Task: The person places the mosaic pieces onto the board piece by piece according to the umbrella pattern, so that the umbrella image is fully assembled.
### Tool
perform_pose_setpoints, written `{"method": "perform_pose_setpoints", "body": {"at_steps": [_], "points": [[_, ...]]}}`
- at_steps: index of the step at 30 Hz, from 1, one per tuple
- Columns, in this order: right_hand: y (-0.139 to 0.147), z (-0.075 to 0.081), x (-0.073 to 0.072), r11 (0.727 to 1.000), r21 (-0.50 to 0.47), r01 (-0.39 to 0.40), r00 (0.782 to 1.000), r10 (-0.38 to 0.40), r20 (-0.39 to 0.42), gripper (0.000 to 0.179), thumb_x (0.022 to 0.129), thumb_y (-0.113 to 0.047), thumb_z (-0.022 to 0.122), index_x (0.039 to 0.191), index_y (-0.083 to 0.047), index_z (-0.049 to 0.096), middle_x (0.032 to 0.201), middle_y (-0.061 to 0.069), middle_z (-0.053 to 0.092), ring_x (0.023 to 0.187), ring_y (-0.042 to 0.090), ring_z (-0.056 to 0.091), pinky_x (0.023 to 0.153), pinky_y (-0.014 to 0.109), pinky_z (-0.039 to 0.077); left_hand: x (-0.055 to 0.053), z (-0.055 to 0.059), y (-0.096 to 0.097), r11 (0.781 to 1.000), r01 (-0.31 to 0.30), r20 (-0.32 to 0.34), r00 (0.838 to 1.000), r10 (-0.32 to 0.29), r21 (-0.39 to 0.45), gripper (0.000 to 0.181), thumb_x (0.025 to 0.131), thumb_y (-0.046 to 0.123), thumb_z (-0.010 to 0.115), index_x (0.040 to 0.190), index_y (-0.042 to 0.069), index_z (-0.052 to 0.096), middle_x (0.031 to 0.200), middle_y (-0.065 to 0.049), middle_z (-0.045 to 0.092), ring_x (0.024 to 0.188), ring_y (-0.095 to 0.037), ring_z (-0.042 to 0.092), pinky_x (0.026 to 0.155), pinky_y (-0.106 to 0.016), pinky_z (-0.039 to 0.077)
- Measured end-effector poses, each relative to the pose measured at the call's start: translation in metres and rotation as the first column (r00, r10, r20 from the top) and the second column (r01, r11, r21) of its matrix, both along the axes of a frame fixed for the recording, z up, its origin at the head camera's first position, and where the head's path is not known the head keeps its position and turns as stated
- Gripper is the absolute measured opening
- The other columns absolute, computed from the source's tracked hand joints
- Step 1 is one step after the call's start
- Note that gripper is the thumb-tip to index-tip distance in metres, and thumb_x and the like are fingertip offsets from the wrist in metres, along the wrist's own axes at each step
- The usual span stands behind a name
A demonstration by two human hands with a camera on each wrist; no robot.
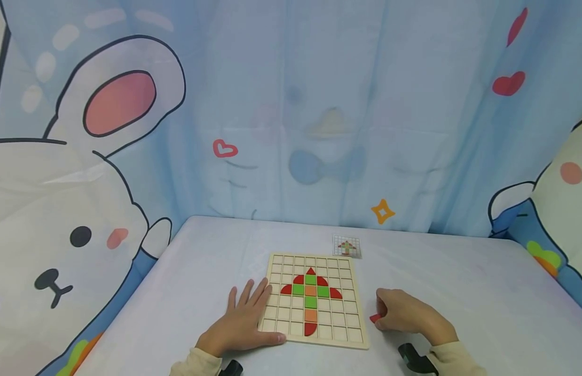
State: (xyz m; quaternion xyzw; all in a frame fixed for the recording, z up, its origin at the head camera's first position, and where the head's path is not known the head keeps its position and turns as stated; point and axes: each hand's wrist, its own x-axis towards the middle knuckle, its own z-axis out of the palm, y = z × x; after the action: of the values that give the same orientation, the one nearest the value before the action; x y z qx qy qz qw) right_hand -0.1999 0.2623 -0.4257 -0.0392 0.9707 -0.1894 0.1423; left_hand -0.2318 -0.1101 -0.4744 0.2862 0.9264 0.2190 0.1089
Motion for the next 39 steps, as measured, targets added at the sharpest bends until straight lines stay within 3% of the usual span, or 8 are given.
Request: {"method": "perform_pose_setpoints", "body": {"at_steps": [6, 10, 13, 23, 39], "points": [[0.003, 0.001, 0.0, 0.992, -0.118, -0.043, 0.999, 0.041, -0.023, 0.028, 0.087, -0.003, 0.086, 0.086, -0.009, 0.058, 0.076, 0.001, 0.056, 0.07, 0.017, 0.052, 0.063, 0.033, 0.044, -0.001, -0.001, 0.0, 1.0, -0.007, 0.006, 1.0, 0.007, -0.007, 0.12, 0.089, 0.079, 0.067, 0.171, 0.005, 0.022, 0.179, -0.011, 0.011, 0.163, -0.043, 0.001, 0.121, -0.072, -0.005], [0.007, 0.003, 0.001, 0.959, -0.25, -0.132, 0.991, 0.126, -0.042, 0.024, 0.092, -0.001, 0.08, 0.084, -0.01, 0.059, 0.074, 0.0, 0.056, 0.067, 0.017, 0.052, 0.059, 0.03, 0.041, 0.0, -0.002, 0.001, 1.0, -0.016, 0.012, 1.0, 0.016, -0.013, 0.121, 0.088, 0.081, 0.067, 0.171, 0.006, 0.022, 0.179, -0.011, 0.011, 0.163, -0.042, 0.001, 0.121, -0.072, -0.005], [0.009, 0.003, 0.001, 0.941, -0.293, -0.172, 0.985, 0.162, -0.059, 0.021, 0.092, 0.001, 0.077, 0.086, -0.01, 0.06, 0.074, -0.001, 0.056, 0.067, 0.017, 0.053, 0.058, 0.029, 0.042, 0.0, -0.002, 0.001, 1.0, -0.015, 0.011, 1.0, 0.015, -0.01, 0.12, 0.088, 0.08, 0.067, 0.171, 0.005, 0.023, 0.179, -0.011, 0.012, 0.163, -0.042, 0.001, 0.121, -0.072, -0.005], [0.013, 0.004, -0.002, 0.932, -0.349, -0.097, 0.995, 0.081, -0.061, 0.016, 0.092, 0.006, 0.072, 0.095, -0.01, 0.076, 0.078, 0.001, 0.061, 0.069, 0.021, 0.057, 0.06, 0.031, 0.048, 0.001, 0.0, 0.0, 1.0, 0.004, -0.004, 1.0, -0.004, -0.003, 0.119, 0.09, 0.078, 0.067, 0.171, 0.004, 0.021, 0.179, -0.011, 0.01, 0.163, -0.042, 0.001, 0.121, -0.072, -0.004], [0.01, 0.009, -0.002, 0.902, -0.432, -0.007, 0.991, -0.053, -0.125, 0.013, 0.094, 0.005, 0.072, 0.102, -0.005, 0.075, 0.091, 0.005, 0.067, 0.074, 0.021, 0.065, 0.066, 0.033, 0.058, 0.0, -0.001, 0.0, 1.0, 0.007, -0.007, 1.0, -0.007, 0.0, 0.119, 0.09, 0.078, 0.067, 0.171, 0.004, 0.021, 0.179, -0.012, 0.01, 0.163, -0.043, 0.0, 0.121, -0.072, -0.005]]}}
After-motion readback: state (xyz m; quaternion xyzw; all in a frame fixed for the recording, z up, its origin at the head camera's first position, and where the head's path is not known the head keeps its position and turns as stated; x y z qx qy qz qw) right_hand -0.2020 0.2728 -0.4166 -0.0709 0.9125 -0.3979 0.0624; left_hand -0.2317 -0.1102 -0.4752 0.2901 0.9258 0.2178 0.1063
